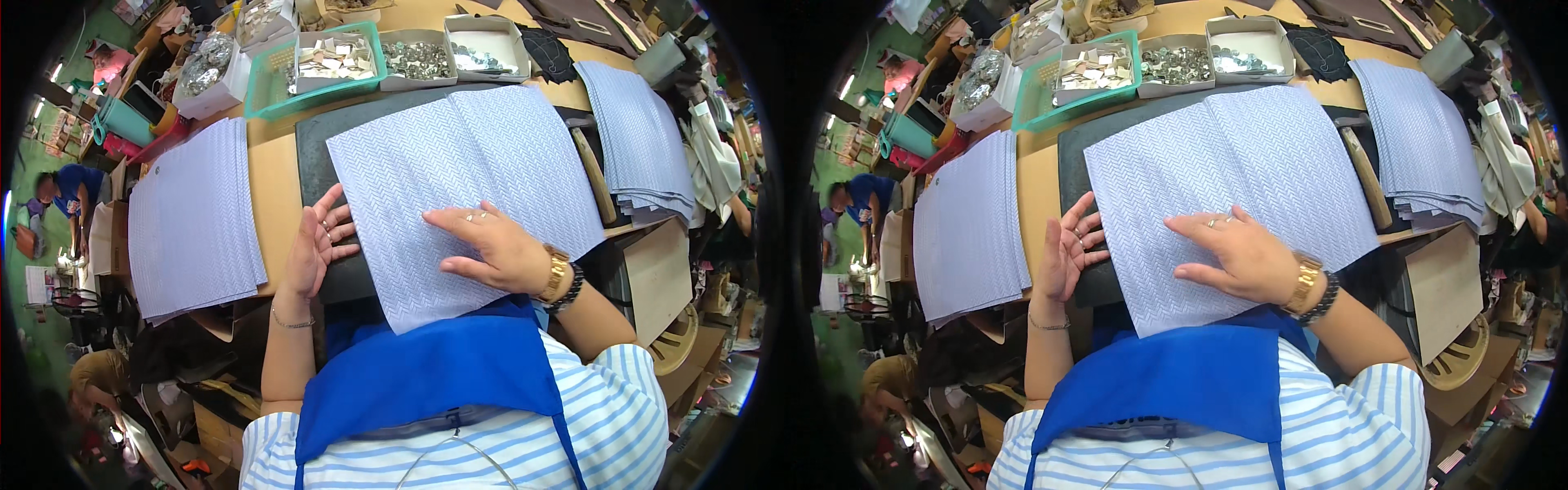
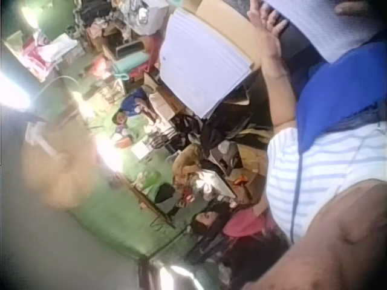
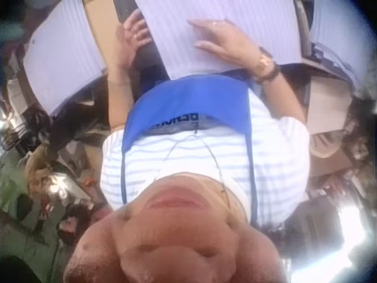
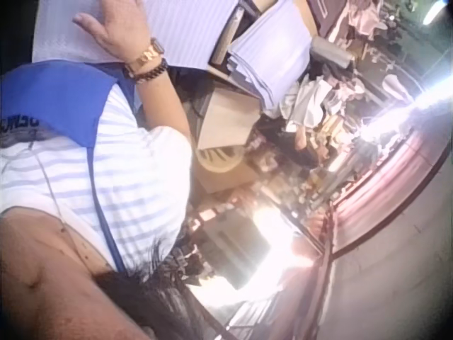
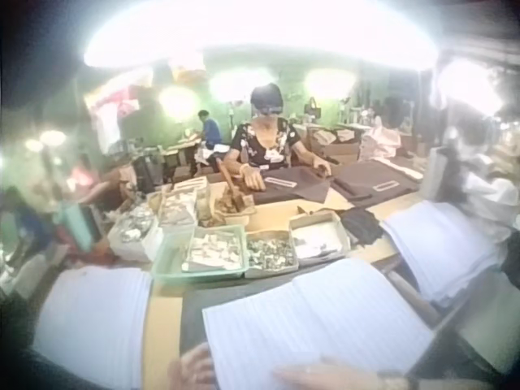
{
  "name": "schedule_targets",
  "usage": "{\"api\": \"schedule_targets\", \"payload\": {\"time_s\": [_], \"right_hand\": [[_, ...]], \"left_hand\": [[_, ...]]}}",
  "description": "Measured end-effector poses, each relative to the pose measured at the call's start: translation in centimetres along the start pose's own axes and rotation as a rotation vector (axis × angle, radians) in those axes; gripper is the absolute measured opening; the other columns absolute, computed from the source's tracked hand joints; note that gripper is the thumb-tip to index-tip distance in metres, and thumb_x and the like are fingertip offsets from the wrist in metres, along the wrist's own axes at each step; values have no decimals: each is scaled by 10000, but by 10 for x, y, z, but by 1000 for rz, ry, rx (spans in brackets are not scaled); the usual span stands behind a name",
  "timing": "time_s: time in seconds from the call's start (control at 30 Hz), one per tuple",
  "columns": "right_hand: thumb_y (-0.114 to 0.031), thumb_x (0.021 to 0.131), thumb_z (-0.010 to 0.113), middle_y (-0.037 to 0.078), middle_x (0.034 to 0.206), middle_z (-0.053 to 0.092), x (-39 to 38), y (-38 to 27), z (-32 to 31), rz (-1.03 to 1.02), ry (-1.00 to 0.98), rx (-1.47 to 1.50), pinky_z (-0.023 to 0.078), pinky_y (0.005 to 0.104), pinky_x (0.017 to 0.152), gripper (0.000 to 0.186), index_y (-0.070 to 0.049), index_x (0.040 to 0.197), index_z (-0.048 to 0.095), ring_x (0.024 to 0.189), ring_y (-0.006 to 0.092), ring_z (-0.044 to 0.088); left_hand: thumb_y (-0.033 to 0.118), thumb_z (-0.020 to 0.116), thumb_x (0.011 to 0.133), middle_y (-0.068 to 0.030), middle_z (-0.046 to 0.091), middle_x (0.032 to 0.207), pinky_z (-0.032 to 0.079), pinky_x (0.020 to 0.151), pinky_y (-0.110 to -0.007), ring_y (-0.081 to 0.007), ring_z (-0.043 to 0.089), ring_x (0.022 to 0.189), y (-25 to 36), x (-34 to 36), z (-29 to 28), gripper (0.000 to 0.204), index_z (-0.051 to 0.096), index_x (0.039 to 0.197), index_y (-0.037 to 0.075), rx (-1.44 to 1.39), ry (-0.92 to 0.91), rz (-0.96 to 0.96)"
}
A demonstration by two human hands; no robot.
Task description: The person folds the edge of a light blue leather sheet and hammers a metal rivet into place before stacking the sheet with others.
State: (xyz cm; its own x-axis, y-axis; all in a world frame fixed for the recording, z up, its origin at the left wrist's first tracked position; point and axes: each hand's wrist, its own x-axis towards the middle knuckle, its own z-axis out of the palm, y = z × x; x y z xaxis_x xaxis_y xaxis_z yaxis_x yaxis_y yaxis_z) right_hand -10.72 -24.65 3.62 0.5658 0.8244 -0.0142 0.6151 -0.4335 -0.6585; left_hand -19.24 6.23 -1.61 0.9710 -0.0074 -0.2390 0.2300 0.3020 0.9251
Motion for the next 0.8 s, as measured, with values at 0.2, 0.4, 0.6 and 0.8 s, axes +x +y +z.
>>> {"api": "schedule_targets", "payload": {"time_s": [0.2,0.4,0.6,0.8], "right_hand": [[-444,994,660,120,1405,644,-3,44,4,16,154,-168,319,680,1160,500,-167,1407,607,1363,326,562],[-361,974,708,115,1267,712,16,80,-50,-63,378,-254,480,494,1050,397,-134,1299,685,1193,301,654],[-271,970,719,129,1202,741,97,145,-124,32,460,-283,546,385,952,358,-90,1279,700,1103,300,701],[-328,949,712,127,1164,755,210,159,-108,-36,395,-452,546,414,963,359,-127,1245,730,1072,298,715]], "left_hand": [[17,684,980,-38,649,1110,522,709,-187,-28,620,860,-4,18,29,669,391,1580,24,193,127,143],[9,646,994,-6,673,1025,489,792,-201,-39,603,882,4,16,6,469,565,1455,-28,461,343,171],[19,661,980,-73,664,1213,487,878,-220,-87,600,1010,-2,7,-34,462,578,1429,-50,388,435,198],[58,742,925,-168,604,1401,385,1161,-366,-259,545,1335,-20,7,-36,507,605,1405,-36,674,487,334]]}}
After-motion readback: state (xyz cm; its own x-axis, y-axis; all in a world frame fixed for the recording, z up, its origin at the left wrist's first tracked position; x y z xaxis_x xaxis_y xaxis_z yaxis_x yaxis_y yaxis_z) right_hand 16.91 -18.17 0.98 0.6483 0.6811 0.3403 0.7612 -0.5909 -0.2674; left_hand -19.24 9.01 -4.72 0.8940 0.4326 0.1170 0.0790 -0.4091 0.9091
